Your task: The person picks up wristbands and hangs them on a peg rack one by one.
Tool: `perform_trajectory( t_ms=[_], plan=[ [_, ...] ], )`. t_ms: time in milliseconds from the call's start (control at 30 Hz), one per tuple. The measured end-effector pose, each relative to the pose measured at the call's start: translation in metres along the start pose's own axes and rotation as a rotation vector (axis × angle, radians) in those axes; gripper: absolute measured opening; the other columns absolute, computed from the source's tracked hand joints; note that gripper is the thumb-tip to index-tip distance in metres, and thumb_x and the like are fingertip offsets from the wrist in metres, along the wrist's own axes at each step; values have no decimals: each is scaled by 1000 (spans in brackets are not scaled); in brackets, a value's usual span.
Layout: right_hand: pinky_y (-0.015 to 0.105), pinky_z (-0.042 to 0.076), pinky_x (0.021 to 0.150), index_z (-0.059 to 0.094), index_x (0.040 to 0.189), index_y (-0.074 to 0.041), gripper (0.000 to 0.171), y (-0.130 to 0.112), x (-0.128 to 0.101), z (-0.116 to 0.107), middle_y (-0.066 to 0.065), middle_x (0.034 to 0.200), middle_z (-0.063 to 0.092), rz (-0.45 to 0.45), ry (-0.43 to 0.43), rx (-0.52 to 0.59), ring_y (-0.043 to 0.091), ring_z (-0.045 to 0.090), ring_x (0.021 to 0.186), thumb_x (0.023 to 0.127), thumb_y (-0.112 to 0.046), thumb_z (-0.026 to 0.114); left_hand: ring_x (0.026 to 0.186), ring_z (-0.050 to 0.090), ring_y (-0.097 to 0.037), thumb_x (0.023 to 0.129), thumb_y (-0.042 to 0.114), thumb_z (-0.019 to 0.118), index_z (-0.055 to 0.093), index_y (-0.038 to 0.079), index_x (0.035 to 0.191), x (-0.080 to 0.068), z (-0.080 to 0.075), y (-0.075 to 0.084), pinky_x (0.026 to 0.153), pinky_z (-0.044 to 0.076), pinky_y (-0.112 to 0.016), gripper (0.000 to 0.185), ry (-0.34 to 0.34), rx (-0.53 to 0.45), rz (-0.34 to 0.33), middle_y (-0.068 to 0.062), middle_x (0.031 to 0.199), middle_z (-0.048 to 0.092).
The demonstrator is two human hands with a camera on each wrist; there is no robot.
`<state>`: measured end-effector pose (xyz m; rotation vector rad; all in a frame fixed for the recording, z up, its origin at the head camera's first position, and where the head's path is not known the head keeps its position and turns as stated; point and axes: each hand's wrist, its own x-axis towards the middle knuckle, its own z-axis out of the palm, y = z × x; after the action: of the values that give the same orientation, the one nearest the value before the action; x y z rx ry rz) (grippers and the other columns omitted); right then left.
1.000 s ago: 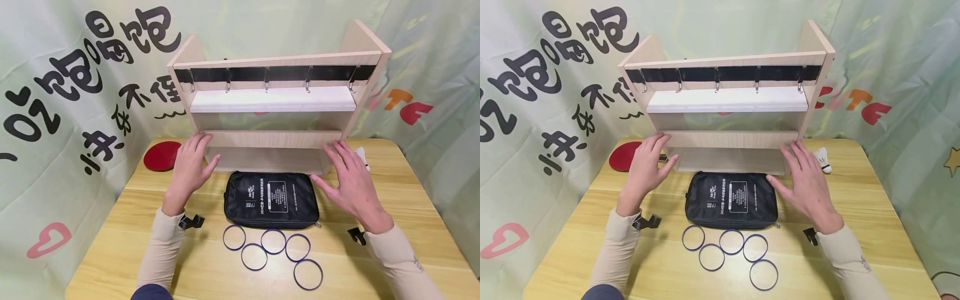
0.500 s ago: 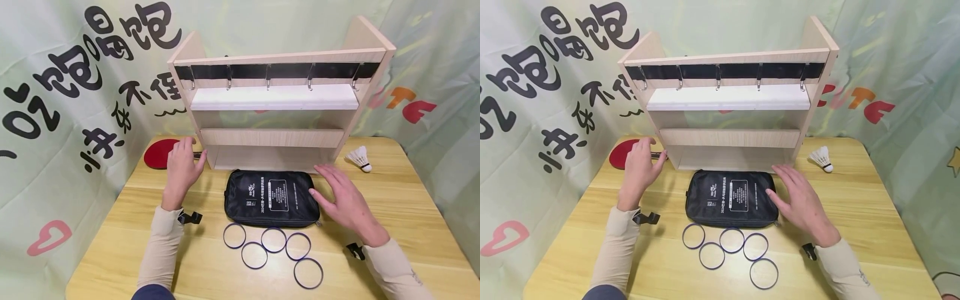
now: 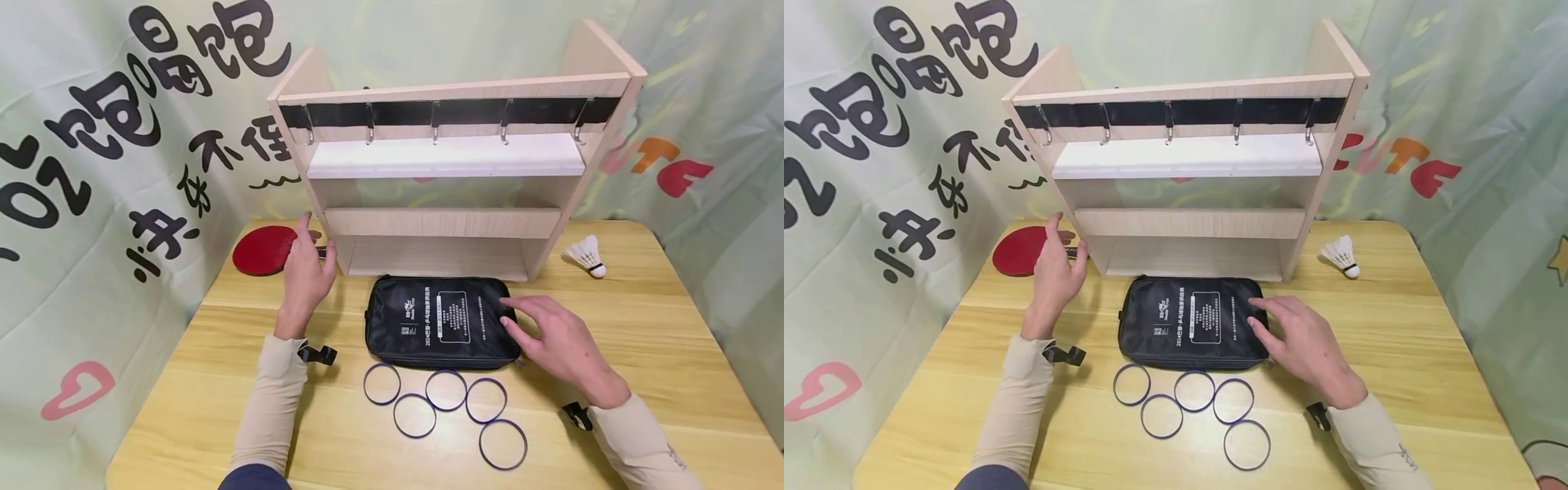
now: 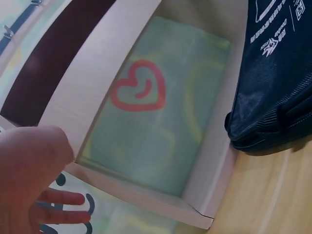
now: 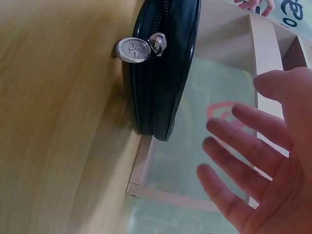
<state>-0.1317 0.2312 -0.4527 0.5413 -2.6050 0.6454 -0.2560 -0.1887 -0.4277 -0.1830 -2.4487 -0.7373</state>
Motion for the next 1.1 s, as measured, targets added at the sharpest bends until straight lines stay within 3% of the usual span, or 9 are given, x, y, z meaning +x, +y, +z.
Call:
perform_trajectory(
  t_ms=[133, 300, 533, 733, 1100],
  plan=[
    [47, 60, 77, 77, 110, -15, 21, -4, -1, -2, 3, 100, 79, -3, -41, -6, 23, 75, 92, 90, -22, 76, 106, 65, -35, 105, 27, 50, 30, 9, 157, 1, 5, -1, 79, 57, -53, 59, 4, -49, 12, -19, 124, 66],
    [34, 58, 67, 78, 104, -17, 14, -11, -1, -4, -12, 81, 75, -37, -139, 2, 4, 69, 73, 92, -22, 75, 107, 66, -35, 106, 23, 50, 32, 7, 156, 1, 10, -3, 83, 59, -51, 56, -10, -105, 27, -20, 126, 65],
    [23, 53, 62, 77, 100, -18, 10, -16, -1, -2, -19, 76, 68, -38, -219, 81, -8, 59, 69, 90, -22, 78, 106, 69, -35, 105, 19, 51, 31, 7, 156, 1, 16, -6, 85, 61, -51, 56, 13, -176, 37, -21, 127, 65],
    [21, 54, 61, 75, 100, -18, 16, -18, -3, 1, -20, 75, 66, -39, -311, 176, -8, 59, 68, 86, -20, 82, 109, 67, -35, 104, 16, 52, 29, 10, 158, 3, 17, -7, 86, 60, -52, 59, 37, -239, 40, -22, 130, 64],
    [19, 49, 61, 73, 99, -18, 18, -25, -6, -3, -23, 70, 61, -18, -437, 151, -10, 52, 62, 85, -24, 83, 104, 69, -32, 104, 17, 54, 39, 10, 153, 10, 17, -2, 79, 63, -48, 52, 131, -308, 63, -20, 130, 63]
  ],
)
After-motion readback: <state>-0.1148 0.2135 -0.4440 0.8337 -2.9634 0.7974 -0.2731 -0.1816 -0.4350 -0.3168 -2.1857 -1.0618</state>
